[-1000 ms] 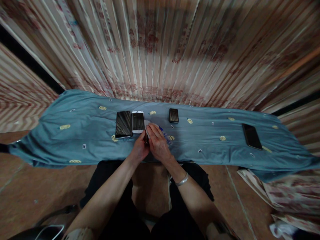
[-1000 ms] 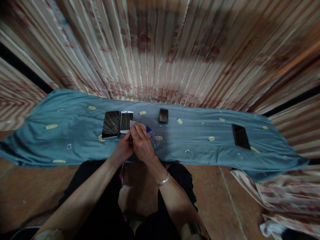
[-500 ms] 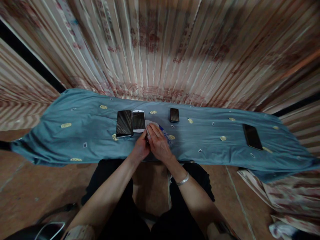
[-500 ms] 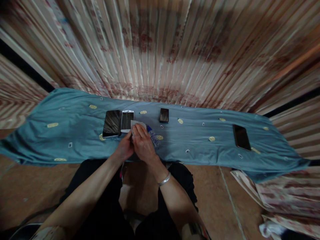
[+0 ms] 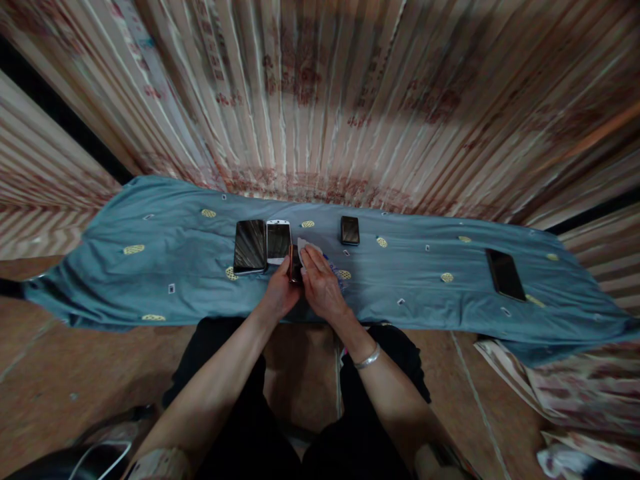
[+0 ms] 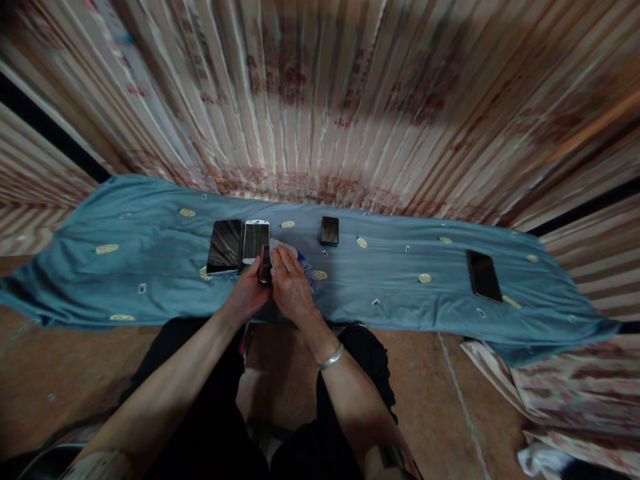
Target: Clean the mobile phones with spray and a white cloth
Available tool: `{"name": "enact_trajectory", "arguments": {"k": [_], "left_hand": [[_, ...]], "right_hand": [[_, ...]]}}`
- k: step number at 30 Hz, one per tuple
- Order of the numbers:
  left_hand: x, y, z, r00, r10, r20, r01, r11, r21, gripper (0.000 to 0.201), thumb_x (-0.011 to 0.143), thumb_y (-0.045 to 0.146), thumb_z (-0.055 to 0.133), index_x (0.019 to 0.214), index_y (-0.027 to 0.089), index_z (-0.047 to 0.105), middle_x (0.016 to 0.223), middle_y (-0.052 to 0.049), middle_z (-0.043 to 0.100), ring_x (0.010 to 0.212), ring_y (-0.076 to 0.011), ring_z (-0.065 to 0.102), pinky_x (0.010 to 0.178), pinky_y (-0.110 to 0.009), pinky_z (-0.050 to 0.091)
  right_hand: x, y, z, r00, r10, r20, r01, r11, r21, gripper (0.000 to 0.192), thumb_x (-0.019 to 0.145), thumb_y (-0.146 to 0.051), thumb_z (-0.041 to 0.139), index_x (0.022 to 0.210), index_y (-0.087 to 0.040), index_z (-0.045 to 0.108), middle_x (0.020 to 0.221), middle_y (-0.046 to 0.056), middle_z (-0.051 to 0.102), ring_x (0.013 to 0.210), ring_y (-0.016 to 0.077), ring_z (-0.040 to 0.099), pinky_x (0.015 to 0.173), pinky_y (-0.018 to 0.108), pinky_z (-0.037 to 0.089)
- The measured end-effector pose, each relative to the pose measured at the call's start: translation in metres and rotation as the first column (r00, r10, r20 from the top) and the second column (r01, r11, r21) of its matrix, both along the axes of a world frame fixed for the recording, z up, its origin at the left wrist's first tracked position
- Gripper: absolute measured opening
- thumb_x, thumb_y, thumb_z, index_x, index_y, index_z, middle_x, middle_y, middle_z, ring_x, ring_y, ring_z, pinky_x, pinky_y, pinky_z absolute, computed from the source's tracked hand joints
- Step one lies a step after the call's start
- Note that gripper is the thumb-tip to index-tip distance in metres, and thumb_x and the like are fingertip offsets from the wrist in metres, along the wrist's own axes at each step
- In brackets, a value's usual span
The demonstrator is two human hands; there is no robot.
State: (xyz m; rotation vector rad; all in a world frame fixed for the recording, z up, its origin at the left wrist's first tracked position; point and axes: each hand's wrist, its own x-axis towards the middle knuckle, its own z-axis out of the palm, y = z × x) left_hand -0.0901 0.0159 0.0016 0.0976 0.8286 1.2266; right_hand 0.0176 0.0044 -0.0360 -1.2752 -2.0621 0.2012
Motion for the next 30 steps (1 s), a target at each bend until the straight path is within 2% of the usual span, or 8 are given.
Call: {"name": "enact_trajectory", "arguments": {"k": [4,9,15,22,26,30], "left_hand": [[0.005,-0.002,-0.003,0.996,0.067,0.053,-0.065,0.997,-0.043,0.03,0.101,0.019,0.046,0.109,0.014,0.074,0.104,-0.007,0.08,0.125,-0.0158,0.066,0.116,-0.027,0.043],[0.001,0.004,-0.005,0.992,0.115,0.057,-0.109,0.99,-0.092,0.03,0.102,0.02,0.047,0.11,0.013,0.075,0.101,-0.007,0.08,0.115,-0.0143,0.071,0.11,-0.023,0.047],[-0.006,0.012,-0.009,0.992,0.111,0.063,-0.109,0.993,-0.037,0.033,0.104,0.025,0.045,0.119,0.012,0.071,0.097,-0.005,0.079,0.107,-0.0138,0.073,0.108,-0.024,0.049],[-0.007,0.009,-0.01,0.994,0.09,0.059,-0.09,0.996,0.002,0.035,0.106,0.026,0.043,0.124,0.014,0.07,0.09,-0.003,0.078,0.092,-0.0116,0.074,0.103,-0.022,0.051],[-0.009,0.011,-0.005,0.992,0.111,0.062,-0.109,0.994,-0.025,0.035,0.106,0.027,0.042,0.12,0.015,0.072,0.081,-0.001,0.076,0.079,-0.0106,0.072,0.097,-0.02,0.053],[-0.012,0.014,-0.002,0.988,0.139,0.066,-0.137,0.99,-0.046,0.035,0.105,0.026,0.041,0.112,0.015,0.074,0.082,-0.003,0.077,0.086,-0.0131,0.074,0.1,-0.022,0.052]], "right_hand": [[-0.002,-0.003,0.004,0.999,0.033,-0.001,-0.033,0.999,0.013,0.051,0.106,-0.022,0.032,0.153,-0.008,0.047,0.157,0.019,0.05,0.153,0.0249,0.04,0.127,0.049,0.036],[-0.006,-0.006,0.005,0.995,0.098,0.002,-0.098,0.995,-0.002,0.051,0.105,-0.02,0.034,0.154,-0.009,0.046,0.157,0.018,0.051,0.152,0.0242,0.04,0.127,0.048,0.037],[-0.009,-0.011,0.005,0.984,0.177,-0.038,-0.176,0.984,0.033,0.05,0.106,-0.019,0.035,0.151,-0.003,0.048,0.155,0.022,0.052,0.152,0.0264,0.041,0.125,0.048,0.04],[-0.009,-0.013,0.007,0.984,0.174,-0.025,-0.174,0.985,0.01,0.05,0.106,-0.02,0.034,0.152,-0.008,0.048,0.156,0.019,0.051,0.152,0.0265,0.041,0.125,0.051,0.04],[-0.011,-0.014,0.007,0.984,0.177,-0.013,-0.177,0.984,0.032,0.049,0.107,-0.021,0.033,0.148,-0.003,0.051,0.155,0.021,0.052,0.151,0.028,0.043,0.125,0.047,0.04],[-0.011,-0.011,0.002,0.99,0.141,0.0,-0.141,0.989,0.04,0.049,0.106,-0.021,0.036,0.15,-0.006,0.051,0.153,0.02,0.055,0.15,0.0268,0.044,0.125,0.048,0.041]]}}
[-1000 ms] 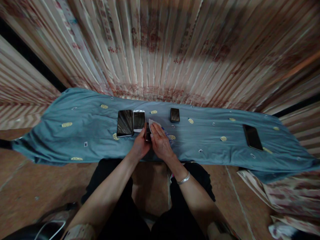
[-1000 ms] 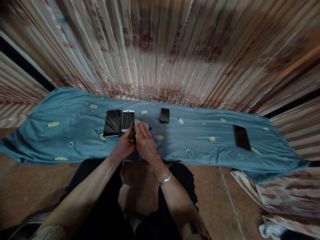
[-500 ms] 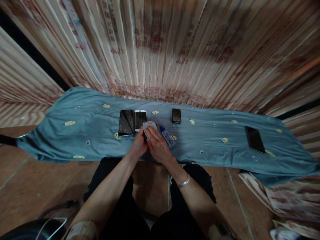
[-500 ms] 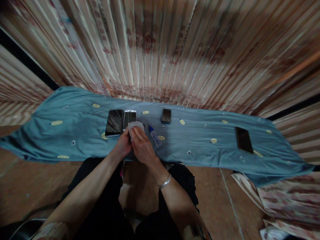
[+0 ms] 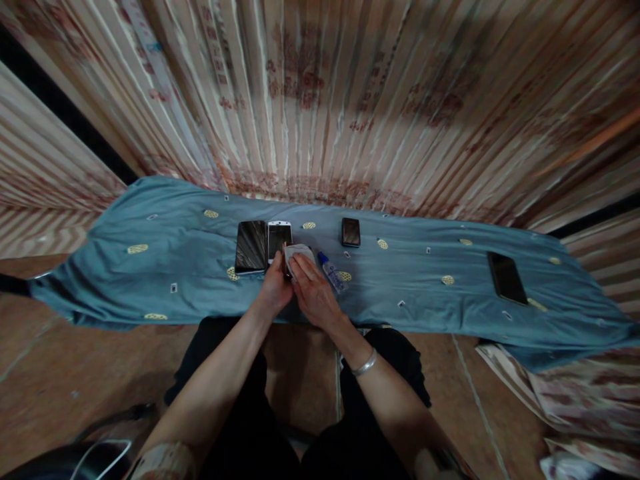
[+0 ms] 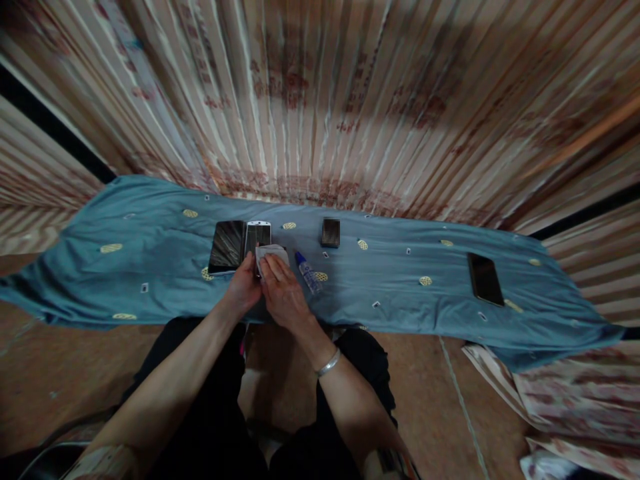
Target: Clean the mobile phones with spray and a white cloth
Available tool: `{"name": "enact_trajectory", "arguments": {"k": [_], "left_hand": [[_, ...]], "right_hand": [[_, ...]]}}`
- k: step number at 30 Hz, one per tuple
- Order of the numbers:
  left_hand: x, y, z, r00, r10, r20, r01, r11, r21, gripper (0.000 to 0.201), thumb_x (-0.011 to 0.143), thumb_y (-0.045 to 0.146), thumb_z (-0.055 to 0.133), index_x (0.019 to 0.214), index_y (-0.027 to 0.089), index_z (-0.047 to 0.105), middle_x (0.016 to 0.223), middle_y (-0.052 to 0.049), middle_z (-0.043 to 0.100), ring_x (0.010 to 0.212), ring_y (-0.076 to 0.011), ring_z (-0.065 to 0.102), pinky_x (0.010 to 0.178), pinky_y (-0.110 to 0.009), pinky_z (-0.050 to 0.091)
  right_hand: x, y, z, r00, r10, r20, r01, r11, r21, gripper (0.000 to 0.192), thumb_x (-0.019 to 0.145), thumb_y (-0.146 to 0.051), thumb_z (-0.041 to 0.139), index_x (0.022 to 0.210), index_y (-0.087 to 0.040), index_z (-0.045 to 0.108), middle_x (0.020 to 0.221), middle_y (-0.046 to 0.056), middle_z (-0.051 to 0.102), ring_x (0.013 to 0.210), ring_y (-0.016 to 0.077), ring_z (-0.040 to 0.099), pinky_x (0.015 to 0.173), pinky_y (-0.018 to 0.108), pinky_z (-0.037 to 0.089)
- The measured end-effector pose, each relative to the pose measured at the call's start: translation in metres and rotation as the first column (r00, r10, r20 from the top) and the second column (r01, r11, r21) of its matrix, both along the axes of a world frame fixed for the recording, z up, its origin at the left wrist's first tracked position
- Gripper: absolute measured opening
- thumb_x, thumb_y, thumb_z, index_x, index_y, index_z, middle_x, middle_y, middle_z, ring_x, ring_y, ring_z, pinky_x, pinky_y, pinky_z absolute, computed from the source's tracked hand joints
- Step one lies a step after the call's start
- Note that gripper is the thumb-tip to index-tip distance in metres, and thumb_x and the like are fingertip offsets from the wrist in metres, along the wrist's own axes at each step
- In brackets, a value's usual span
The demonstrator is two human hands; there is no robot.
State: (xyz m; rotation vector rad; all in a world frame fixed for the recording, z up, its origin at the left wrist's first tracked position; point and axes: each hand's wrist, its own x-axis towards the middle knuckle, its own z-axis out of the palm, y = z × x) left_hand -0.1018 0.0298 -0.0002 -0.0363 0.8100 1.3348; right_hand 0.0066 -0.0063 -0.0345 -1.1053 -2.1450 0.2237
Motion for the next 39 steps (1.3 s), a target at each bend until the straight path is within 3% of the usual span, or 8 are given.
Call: {"name": "enact_trajectory", "arguments": {"k": [8,14,19,28,36,39], "left_hand": [[-0.003,-0.003,0.011,1.0,-0.023,-0.004,0.023,0.997,0.074,0.041,0.107,0.033,0.034,0.099,0.021,0.073,0.081,-0.003,0.076,0.092,-0.0141,0.074,0.104,-0.027,0.051],[-0.002,-0.005,0.004,0.998,-0.053,-0.046,0.056,0.996,0.062,0.046,0.107,0.037,0.036,0.092,0.014,0.073,0.085,-0.008,0.077,0.104,-0.018,0.073,0.107,-0.029,0.05],[0.003,-0.006,-0.005,0.997,-0.04,-0.068,0.044,0.998,0.051,0.037,0.104,0.035,0.045,0.093,0.015,0.074,0.092,-0.007,0.079,0.111,-0.0176,0.072,0.109,-0.027,0.048],[0.02,-0.018,0.003,0.994,-0.099,-0.035,0.1,0.994,0.035,0.043,0.106,0.032,0.037,0.095,0.017,0.075,0.102,-0.007,0.08,0.123,-0.018,0.067,0.114,-0.029,0.045],[0.011,-0.014,0.003,0.995,-0.096,-0.024,0.097,0.994,0.05,0.046,0.107,0.037,0.035,0.098,0.014,0.075,0.104,-0.009,0.08,0.122,-0.0185,0.068,0.114,-0.028,0.045],[0.011,-0.014,0.001,0.995,-0.095,-0.032,0.097,0.993,0.07,0.047,0.107,0.037,0.036,0.096,0.014,0.075,0.106,-0.009,0.08,0.123,-0.0184,0.067,0.114,-0.028,0.044]], "right_hand": [[0.003,0.002,-0.004,0.993,-0.112,0.046,0.114,0.993,-0.041,0.049,0.104,-0.017,0.038,0.149,-0.006,0.052,0.152,0.021,0.056,0.149,0.0264,0.046,0.125,0.046,0.041],[-0.001,-0.002,-0.003,0.999,-0.027,0.031,0.028,0.998,-0.053,0.051,0.104,-0.02,0.04,0.155,-0.011,0.045,0.156,0.018,0.052,0.152,0.0247,0.041,0.126,0.047,0.039],[-0.001,0.0,-0.004,1.0,-0.007,-0.015,0.006,0.999,-0.044,0.051,0.106,-0.024,0.036,0.155,-0.012,0.043,0.157,0.017,0.051,0.152,0.0241,0.041,0.125,0.049,0.04],[0.007,0.009,0.002,0.993,-0.115,0.015,0.115,0.992,-0.041,0.051,0.106,-0.024,0.032,0.151,-0.005,0.049,0.157,0.02,0.05,0.152,0.0248,0.041,0.128,0.047,0.035],[0.004,0.003,0.002,1.0,-0.016,-0.001,0.016,0.999,-0.034,0.052,0.107,-0.026,0.03,0.146,0.0,0.054,0.154,0.023,0.053,0.149,0.026,0.045,0.127,0.045,0.038],[0.005,0.002,0.003,1.0,-0.019,-0.006,0.019,0.999,-0.051,0.05,0.107,-0.024,0.033,0.149,-0.005,0.052,0.155,0.02,0.053,0.15,0.0235,0.044,0.127,0.043,0.037]]}}
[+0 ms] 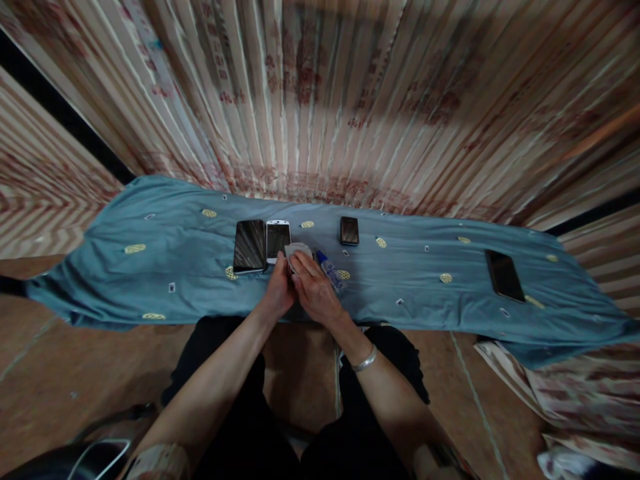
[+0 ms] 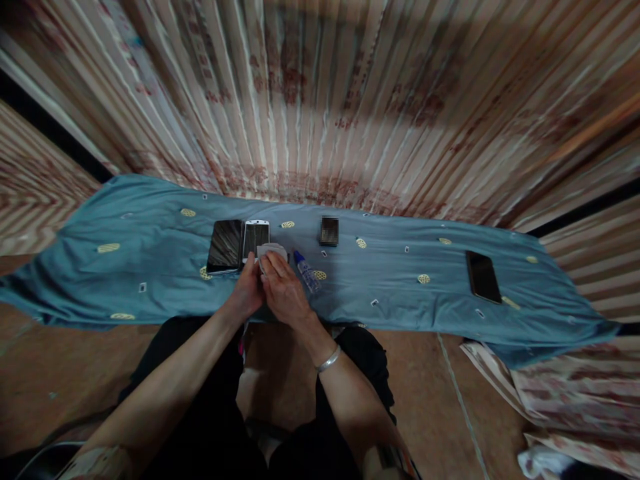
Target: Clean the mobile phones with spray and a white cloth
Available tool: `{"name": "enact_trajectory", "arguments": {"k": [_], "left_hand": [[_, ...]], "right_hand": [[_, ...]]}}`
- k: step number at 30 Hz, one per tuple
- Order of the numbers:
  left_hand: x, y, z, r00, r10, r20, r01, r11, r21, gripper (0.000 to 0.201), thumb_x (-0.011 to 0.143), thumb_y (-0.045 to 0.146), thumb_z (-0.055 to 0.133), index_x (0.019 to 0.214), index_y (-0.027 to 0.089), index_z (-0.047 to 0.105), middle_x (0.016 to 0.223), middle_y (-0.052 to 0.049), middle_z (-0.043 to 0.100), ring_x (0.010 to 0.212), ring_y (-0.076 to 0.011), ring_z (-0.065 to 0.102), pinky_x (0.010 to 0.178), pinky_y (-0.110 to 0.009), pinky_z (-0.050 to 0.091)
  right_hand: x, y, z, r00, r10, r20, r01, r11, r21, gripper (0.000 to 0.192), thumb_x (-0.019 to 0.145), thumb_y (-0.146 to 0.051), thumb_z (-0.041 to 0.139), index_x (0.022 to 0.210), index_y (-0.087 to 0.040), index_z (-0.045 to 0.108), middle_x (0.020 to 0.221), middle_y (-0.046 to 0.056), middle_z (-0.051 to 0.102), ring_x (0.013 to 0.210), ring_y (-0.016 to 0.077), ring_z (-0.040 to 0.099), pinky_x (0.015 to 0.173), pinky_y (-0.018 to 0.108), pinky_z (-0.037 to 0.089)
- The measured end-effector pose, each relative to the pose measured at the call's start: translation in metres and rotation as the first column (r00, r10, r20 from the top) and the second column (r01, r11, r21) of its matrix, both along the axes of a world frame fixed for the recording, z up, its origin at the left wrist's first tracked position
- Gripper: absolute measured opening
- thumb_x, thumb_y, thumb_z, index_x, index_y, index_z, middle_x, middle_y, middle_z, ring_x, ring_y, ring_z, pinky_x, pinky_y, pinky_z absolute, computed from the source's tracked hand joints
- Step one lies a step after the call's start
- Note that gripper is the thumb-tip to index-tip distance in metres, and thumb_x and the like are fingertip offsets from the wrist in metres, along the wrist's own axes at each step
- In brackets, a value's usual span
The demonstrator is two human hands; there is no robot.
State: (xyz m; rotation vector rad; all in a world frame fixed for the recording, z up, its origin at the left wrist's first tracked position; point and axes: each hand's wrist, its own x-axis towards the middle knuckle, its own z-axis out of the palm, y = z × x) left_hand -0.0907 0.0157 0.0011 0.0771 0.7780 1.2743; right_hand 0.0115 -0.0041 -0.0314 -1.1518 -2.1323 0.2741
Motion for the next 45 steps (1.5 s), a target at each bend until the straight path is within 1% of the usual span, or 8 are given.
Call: {"name": "enact_trajectory", "arguments": {"k": [8,15,19,22,25,31,39,45], "left_hand": [[0.007,-0.001,-0.016,0.999,-0.04,0.016,0.04,0.998,0.053,0.041,0.105,0.035,0.04,0.108,0.014,0.075,0.112,-0.01,0.079,0.131,-0.0217,0.063,0.119,-0.034,0.041],[-0.002,0.002,-0.012,0.991,-0.133,-0.006,0.133,0.984,0.118,0.045,0.103,0.043,0.045,0.128,0.014,0.068,0.128,-0.013,0.074,0.131,-0.0262,0.062,0.117,-0.041,0.044],[-0.01,0.004,-0.009,0.989,-0.145,-0.034,0.148,0.98,0.13,0.043,0.099,0.048,0.052,0.122,0.016,0.069,0.122,-0.015,0.076,0.128,-0.0281,0.064,0.113,-0.043,0.048],[-0.011,0.005,-0.009,0.99,-0.136,-0.04,0.14,0.984,0.114,0.041,0.101,0.048,0.048,0.112,0.016,0.072,0.114,-0.014,0.078,0.128,-0.028,0.064,0.112,-0.043,0.049],[-0.009,0.004,-0.008,0.991,-0.124,-0.041,0.128,0.986,0.103,0.045,0.104,0.046,0.041,0.108,0.015,0.073,0.115,-0.014,0.078,0.128,-0.0269,0.064,0.113,-0.042,0.048],[0.0,-0.001,-0.006,0.997,-0.079,0.016,0.077,0.994,0.083,0.044,0.106,0.038,0.037,0.12,0.014,0.072,0.123,-0.012,0.076,0.133,-0.0235,0.061,0.118,-0.037,0.043],[-0.002,0.001,-0.002,1.0,-0.001,0.009,0.001,1.0,-0.006,0.043,0.106,0.035,0.038,0.101,0.013,0.075,0.11,-0.011,0.079,0.126,-0.0212,0.066,0.115,-0.031,0.045],[-0.004,0.003,-0.002,0.999,0.019,-0.028,-0.019,1.0,0.012,0.044,0.107,0.035,0.037,0.112,0.011,0.074,0.111,-0.011,0.079,0.123,-0.02,0.067,0.115,-0.031,0.045]], "right_hand": [[0.007,0.007,0.002,0.996,-0.087,0.008,0.087,0.996,-0.014,0.052,0.105,-0.023,0.032,0.153,-0.01,0.047,0.157,0.016,0.051,0.151,0.0227,0.043,0.127,0.046,0.036],[0.008,0.013,-0.005,0.992,-0.122,-0.021,0.122,0.992,-0.012,0.051,0.106,-0.025,0.032,0.153,-0.011,0.048,0.155,0.016,0.054,0.148,0.0231,0.046,0.127,0.047,0.036],[0.012,0.016,-0.01,0.984,-0.174,-0.044,0.173,0.985,-0.018,0.051,0.106,-0.026,0.033,0.154,-0.014,0.047,0.154,0.015,0.055,0.147,0.0243,0.048,0.125,0.049,0.04],[0.013,0.016,-0.011,0.981,-0.191,-0.04,0.191,0.981,-0.016,0.051,0.106,-0.027,0.033,0.152,-0.012,0.049,0.154,0.017,0.055,0.147,0.0256,0.048,0.125,0.049,0.04],[0.013,0.014,-0.01,0.982,-0.184,-0.03,0.184,0.983,-0.013,0.051,0.107,-0.028,0.032,0.151,-0.009,0.05,0.153,0.019,0.055,0.147,0.0263,0.047,0.125,0.049,0.039],[0.006,0.01,-0.006,0.993,-0.117,-0.014,0.117,0.993,0.007,0.052,0.107,-0.027,0.032,0.154,-0.011,0.046,0.157,0.017,0.051,0.151,0.0233,0.043,0.128,0.048,0.035],[-0.003,0.004,-0.003,0.999,-0.027,-0.031,0.028,0.999,0.03,0.05,0.108,-0.027,0.031,0.151,-0.01,0.049,0.155,0.017,0.053,0.151,0.024,0.043,0.126,0.048,0.038],[-0.003,0.002,-0.004,1.0,-0.006,-0.022,0.007,1.0,0.013,0.05,0.107,-0.027,0.034,0.152,-0.008,0.049,0.155,0.018,0.052,0.152,0.0236,0.042,0.128,0.045,0.035]]}}
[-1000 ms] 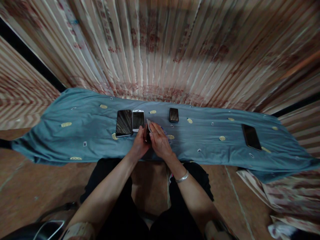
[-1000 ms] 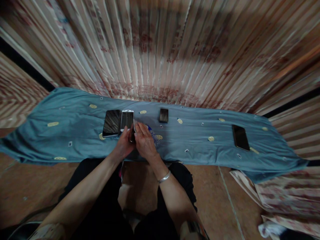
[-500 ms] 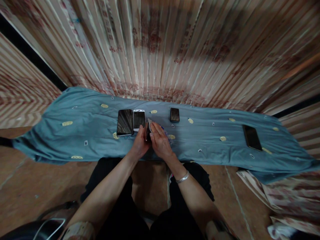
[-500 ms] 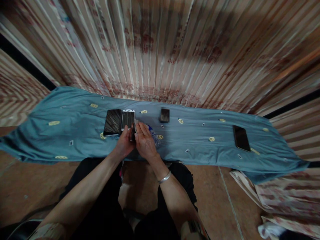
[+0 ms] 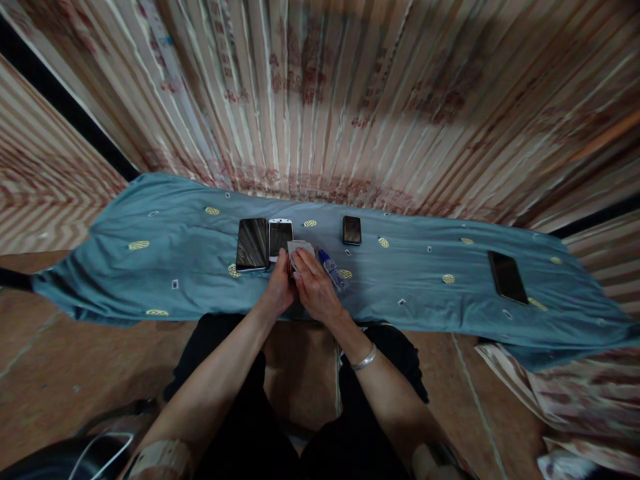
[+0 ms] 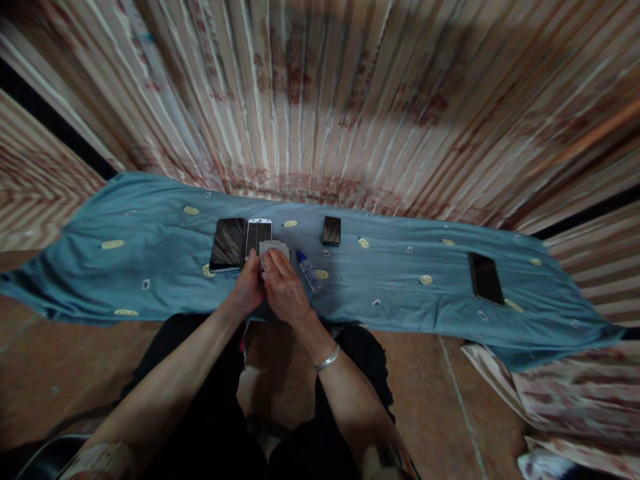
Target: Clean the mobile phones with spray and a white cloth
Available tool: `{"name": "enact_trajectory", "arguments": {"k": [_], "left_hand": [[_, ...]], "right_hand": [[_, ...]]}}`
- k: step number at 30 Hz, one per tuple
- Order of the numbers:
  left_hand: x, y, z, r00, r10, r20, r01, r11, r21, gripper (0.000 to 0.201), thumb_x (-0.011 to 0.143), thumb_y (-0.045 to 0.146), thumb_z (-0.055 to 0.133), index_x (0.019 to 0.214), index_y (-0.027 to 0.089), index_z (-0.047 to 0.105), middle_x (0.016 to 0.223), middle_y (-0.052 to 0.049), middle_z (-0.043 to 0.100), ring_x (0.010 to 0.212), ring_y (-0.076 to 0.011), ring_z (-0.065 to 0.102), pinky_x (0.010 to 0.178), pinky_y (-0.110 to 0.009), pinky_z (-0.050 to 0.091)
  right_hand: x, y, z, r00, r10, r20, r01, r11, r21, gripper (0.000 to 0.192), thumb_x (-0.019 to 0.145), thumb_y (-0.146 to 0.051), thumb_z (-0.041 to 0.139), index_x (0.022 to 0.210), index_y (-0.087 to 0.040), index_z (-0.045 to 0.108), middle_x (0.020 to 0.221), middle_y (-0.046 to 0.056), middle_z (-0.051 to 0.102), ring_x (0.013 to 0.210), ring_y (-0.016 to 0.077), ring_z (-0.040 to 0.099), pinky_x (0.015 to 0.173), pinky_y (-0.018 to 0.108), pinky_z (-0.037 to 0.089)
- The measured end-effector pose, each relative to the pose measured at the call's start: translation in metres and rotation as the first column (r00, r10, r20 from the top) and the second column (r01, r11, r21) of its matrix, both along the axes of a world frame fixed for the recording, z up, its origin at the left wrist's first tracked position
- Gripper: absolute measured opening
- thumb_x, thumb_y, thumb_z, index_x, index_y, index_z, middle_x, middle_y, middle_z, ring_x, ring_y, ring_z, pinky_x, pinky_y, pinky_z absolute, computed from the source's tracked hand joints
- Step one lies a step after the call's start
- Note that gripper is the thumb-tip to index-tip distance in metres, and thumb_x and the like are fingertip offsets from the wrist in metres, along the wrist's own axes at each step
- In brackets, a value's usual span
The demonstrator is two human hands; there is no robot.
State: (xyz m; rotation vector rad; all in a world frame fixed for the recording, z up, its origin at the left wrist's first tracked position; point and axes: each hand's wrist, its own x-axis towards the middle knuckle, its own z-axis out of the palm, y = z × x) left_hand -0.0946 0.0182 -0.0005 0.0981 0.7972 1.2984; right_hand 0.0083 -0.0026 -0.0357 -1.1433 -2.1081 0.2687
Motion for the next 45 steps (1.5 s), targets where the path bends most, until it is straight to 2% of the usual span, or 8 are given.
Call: {"name": "enact_trajectory", "arguments": {"k": [9,12,18,28,33,37,39,45], "left_hand": [[0.01,-0.002,-0.011,0.997,-0.075,0.023,0.074,0.995,0.062,0.043,0.105,0.039,0.041,0.123,0.015,0.072,0.117,-0.01,0.078,0.128,-0.023,0.065,0.116,-0.036,0.044],[0.006,0.001,-0.013,0.998,-0.065,0.004,0.064,0.995,0.071,0.041,0.104,0.041,0.044,0.116,0.014,0.073,0.114,-0.011,0.079,0.126,-0.0239,0.066,0.114,-0.036,0.047],[-0.006,0.005,-0.013,0.999,-0.014,-0.039,0.016,0.998,0.066,0.038,0.101,0.044,0.052,0.094,0.013,0.073,0.106,-0.01,0.078,0.119,-0.0215,0.068,0.109,-0.03,0.049],[0.003,0.001,-0.006,0.999,-0.048,-0.008,0.048,0.999,0.024,0.037,0.103,0.039,0.047,0.095,0.015,0.074,0.104,-0.01,0.079,0.12,-0.0228,0.069,0.11,-0.033,0.05],[0.001,0.006,-0.008,1.0,-0.026,-0.015,0.027,0.999,0.03,0.041,0.104,0.04,0.043,0.093,0.014,0.072,0.101,-0.01,0.078,0.117,-0.021,0.069,0.108,-0.031,0.051],[-0.005,0.016,-0.014,0.998,0.024,-0.052,-0.022,0.998,0.05,0.037,0.101,0.045,0.051,0.09,0.017,0.072,0.09,-0.006,0.077,0.107,-0.0199,0.072,0.101,-0.029,0.054],[-0.009,0.02,-0.017,0.997,0.006,-0.072,-0.004,0.999,0.037,0.042,0.1,0.05,0.052,0.083,0.017,0.071,0.079,-0.005,0.074,0.098,-0.0204,0.074,0.095,-0.029,0.056],[-0.017,0.023,-0.017,0.997,-0.053,-0.051,0.053,0.999,-0.001,0.06,0.103,0.057,0.038,0.073,0.015,0.068,0.066,-0.006,0.07,0.071,-0.0175,0.071,0.08,-0.028,0.059]], "right_hand": [[0.008,0.008,0.007,0.994,-0.098,0.048,0.098,0.995,-0.017,0.051,0.105,-0.023,0.036,0.153,-0.01,0.047,0.157,0.019,0.051,0.15,0.0256,0.044,0.126,0.048,0.038],[0.006,0.004,0.009,0.996,-0.064,0.057,0.065,0.998,-0.021,0.05,0.105,-0.021,0.036,0.152,-0.011,0.049,0.156,0.018,0.052,0.15,0.0252,0.044,0.126,0.048,0.039],[-0.002,-0.004,0.011,0.999,0.003,0.036,-0.003,1.0,0.008,0.049,0.107,-0.023,0.033,0.143,0.001,0.056,0.151,0.023,0.056,0.146,0.0274,0.05,0.124,0.043,0.042],[0.006,0.003,0.008,0.999,-0.042,0.019,0.043,0.999,-0.02,0.049,0.106,-0.024,0.035,0.15,-0.011,0.053,0.153,0.016,0.056,0.148,0.024,0.047,0.125,0.046,0.041],[0.003,-0.001,0.009,1.0,-0.003,0.023,0.004,1.0,-0.018,0.049,0.106,-0.023,0.036,0.15,-0.009,0.052,0.153,0.019,0.055,0.147,0.0256,0.048,0.124,0.047,0.042],[-0.001,-0.006,0.009,0.999,0.029,0.022,-0.029,0.999,-0.016,0.05,0.106,-0.022,0.037,0.154,-0.013,0.048,0.154,0.016,0.055,0.149,0.0244,0.046,0.124,0.047,0.042],[-0.003,-0.008,0.008,0.999,0.031,0.025,-0.031,0.999,-0.017,0.049,0.106,-0.023,0.038,0.153,-0.014,0.049,0.154,0.015,0.055,0.149,0.0238,0.045,0.125,0.045,0.042],[-0.011,-0.009,0.008,0.999,0.049,0.024,-0.049,0.999,0.008,0.048,0.106,-0.022,0.035,0.149,-0.009,0.053,0.151,0.017,0.057,0.148,0.0244,0.047,0.124,0.045,0.042]]}}
